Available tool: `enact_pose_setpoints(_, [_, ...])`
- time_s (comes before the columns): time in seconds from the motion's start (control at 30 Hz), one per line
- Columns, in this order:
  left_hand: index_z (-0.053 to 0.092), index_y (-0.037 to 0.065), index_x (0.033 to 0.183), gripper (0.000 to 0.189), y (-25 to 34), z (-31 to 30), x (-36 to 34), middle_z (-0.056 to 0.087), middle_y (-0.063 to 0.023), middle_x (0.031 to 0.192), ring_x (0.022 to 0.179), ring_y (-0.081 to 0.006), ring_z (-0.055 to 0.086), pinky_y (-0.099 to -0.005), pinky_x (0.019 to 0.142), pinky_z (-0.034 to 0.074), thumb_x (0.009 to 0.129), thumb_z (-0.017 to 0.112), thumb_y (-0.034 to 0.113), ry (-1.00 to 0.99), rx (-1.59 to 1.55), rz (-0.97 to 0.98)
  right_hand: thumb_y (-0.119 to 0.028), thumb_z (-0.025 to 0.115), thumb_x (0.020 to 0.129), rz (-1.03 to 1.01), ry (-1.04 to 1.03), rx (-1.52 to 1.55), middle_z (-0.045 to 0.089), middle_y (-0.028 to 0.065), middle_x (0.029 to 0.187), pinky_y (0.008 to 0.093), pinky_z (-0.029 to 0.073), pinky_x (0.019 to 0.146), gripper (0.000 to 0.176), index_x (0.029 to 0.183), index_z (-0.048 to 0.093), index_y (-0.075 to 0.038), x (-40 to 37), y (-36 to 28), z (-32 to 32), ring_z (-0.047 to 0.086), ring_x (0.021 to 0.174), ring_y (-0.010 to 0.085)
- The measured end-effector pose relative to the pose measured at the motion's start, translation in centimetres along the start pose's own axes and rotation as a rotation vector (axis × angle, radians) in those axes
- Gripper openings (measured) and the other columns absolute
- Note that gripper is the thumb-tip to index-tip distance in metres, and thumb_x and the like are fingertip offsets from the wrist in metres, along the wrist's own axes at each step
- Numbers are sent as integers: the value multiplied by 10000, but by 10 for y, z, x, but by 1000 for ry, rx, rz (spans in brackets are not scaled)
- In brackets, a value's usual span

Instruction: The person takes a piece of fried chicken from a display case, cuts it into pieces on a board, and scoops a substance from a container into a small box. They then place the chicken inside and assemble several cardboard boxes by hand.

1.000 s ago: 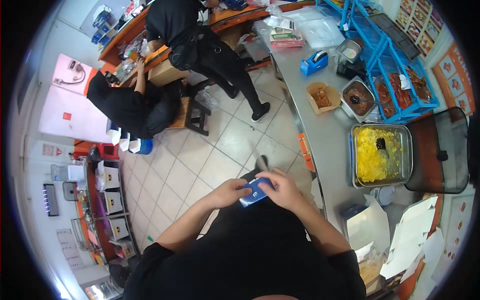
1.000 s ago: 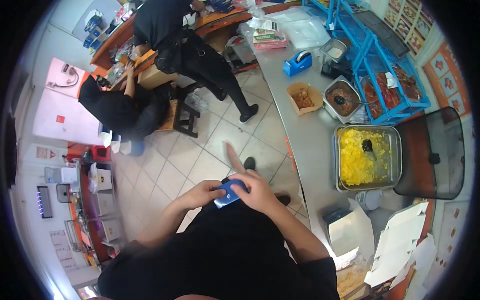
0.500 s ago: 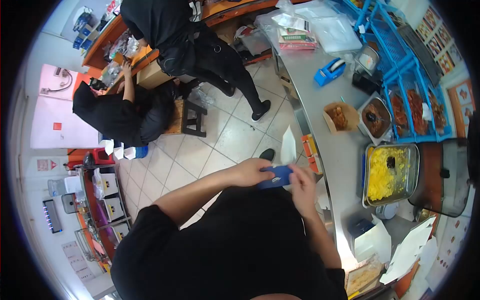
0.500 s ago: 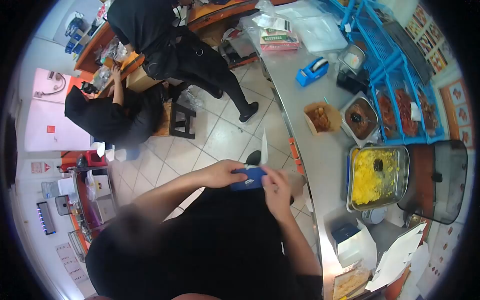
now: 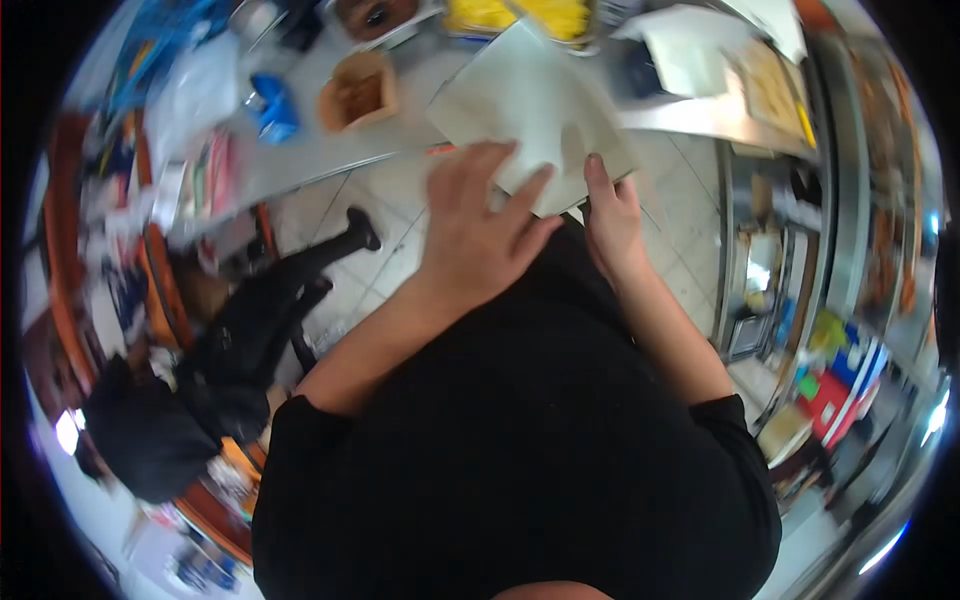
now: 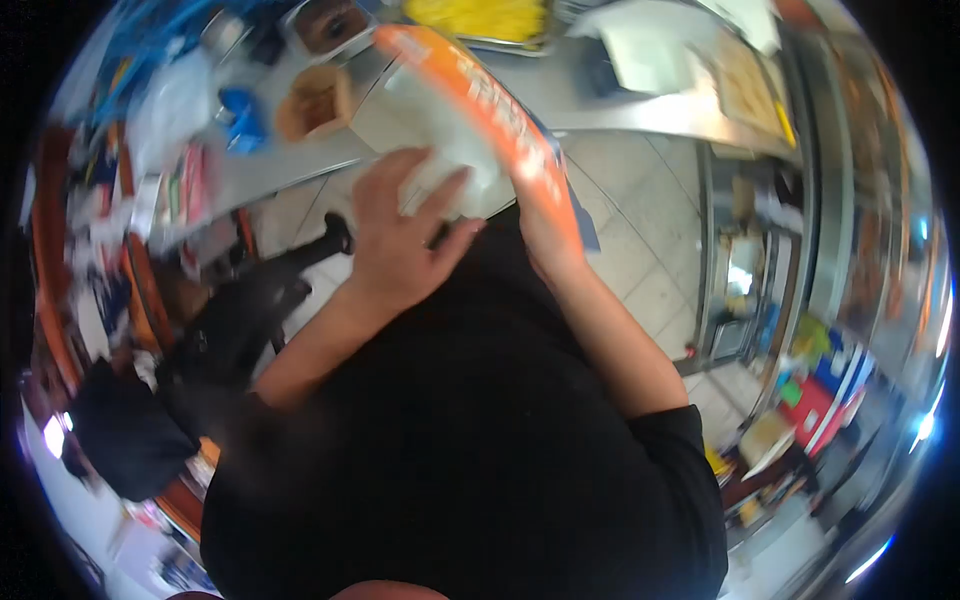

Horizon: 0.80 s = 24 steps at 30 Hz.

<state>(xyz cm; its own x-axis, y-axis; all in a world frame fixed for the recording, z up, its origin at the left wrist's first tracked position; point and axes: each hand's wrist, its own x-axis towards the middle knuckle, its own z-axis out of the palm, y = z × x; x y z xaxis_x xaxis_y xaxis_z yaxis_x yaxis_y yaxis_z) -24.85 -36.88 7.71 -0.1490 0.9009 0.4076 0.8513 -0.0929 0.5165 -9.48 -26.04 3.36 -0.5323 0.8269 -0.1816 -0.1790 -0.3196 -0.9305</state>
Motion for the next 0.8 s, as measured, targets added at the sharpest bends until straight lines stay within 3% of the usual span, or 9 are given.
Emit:
enact_pose_setpoints(0.13, [532,57,1381,535,-16,28,43,502,-154,1383,1295,-359,461,-451,1056,369,894,695,206,259,-47,27,-250,547,1033,215,226,-421,551,123,1405,343,382,1088,452,1386,513,30,-19,-17,-74,508,1280,203])
enact_pose_setpoints(0.2, [411,15,1483,527,-31,28,33,469,-134,1454,1343,-279,443,-387,1121,336,1002,562,172,-306,-732,-414,-223,551,1025,193,225,-311,569,139,1391,337,398,1077,413,1353,558,27,-37,-18,-71,523,1269,204])
enact_pose_setpoints(0.27, [325,12,1536,517,-12,29,46,447,-113,1487,1355,-196,426,-333,1152,296,1057,456,155,-408,-762,-464,-196,552,1022,-22,23,-597,586,141,1370,326,396,1077,461,1427,484,13,-33,9,-101,519,1278,196])
enact_pose_setpoints(0.4, [259,96,1585,613,-6,71,57,478,-101,1453,1338,-192,453,-335,1142,319,1029,514,117,-227,-1095,-775,-193,646,979,343,300,104,664,164,1226,356,445,1028,370,1321,564,-79,1,9,-130,574,1235,244])
enact_pose_setpoints(0.5, [187,140,1608,734,11,103,78,466,-136,1482,1361,-257,458,-406,1142,345,987,574,90,-176,-1493,-757,-190,709,925,-87,297,-499,708,175,1042,381,532,764,309,1164,599,-28,43,7,-196,691,909,245])
enact_pose_setpoints(0.6, [140,129,1613,819,29,135,109,467,-142,1505,1409,-282,420,-443,1163,319,949,619,130,-408,-1757,-607,-197,692,906,-27,434,-1003,715,196,900,380,544,763,312,1156,642,-17,80,-61,-274,709,835,297])
enact_pose_setpoints(0.67, [275,132,1580,736,30,163,137,471,-162,1503,1400,-324,429,-434,1138,354,934,627,132,-430,-1540,-562,-217,700,907,-80,623,-1056,721,183,878,363,539,760,317,1147,659,-14,103,-85,-346,704,812,276])
enact_pose_setpoints(0.73, [450,122,1483,581,23,186,159,470,-160,1497,1382,-369,434,-423,1123,380,925,614,134,-569,-327,-164,-223,705,905,41,456,-975,720,183,878,347,536,755,337,1159,652,-9,116,-116,-372,704,811,248])
enact_pose_setpoints(0.8, [553,109,1376,461,11,218,170,509,-158,1448,1370,-380,439,-420,1124,385,917,597,135,-456,-279,-77,-214,697,914,54,192,-1048,725,143,902,358,530,811,360,1177,631,22,137,-122,-367,699,863,248])
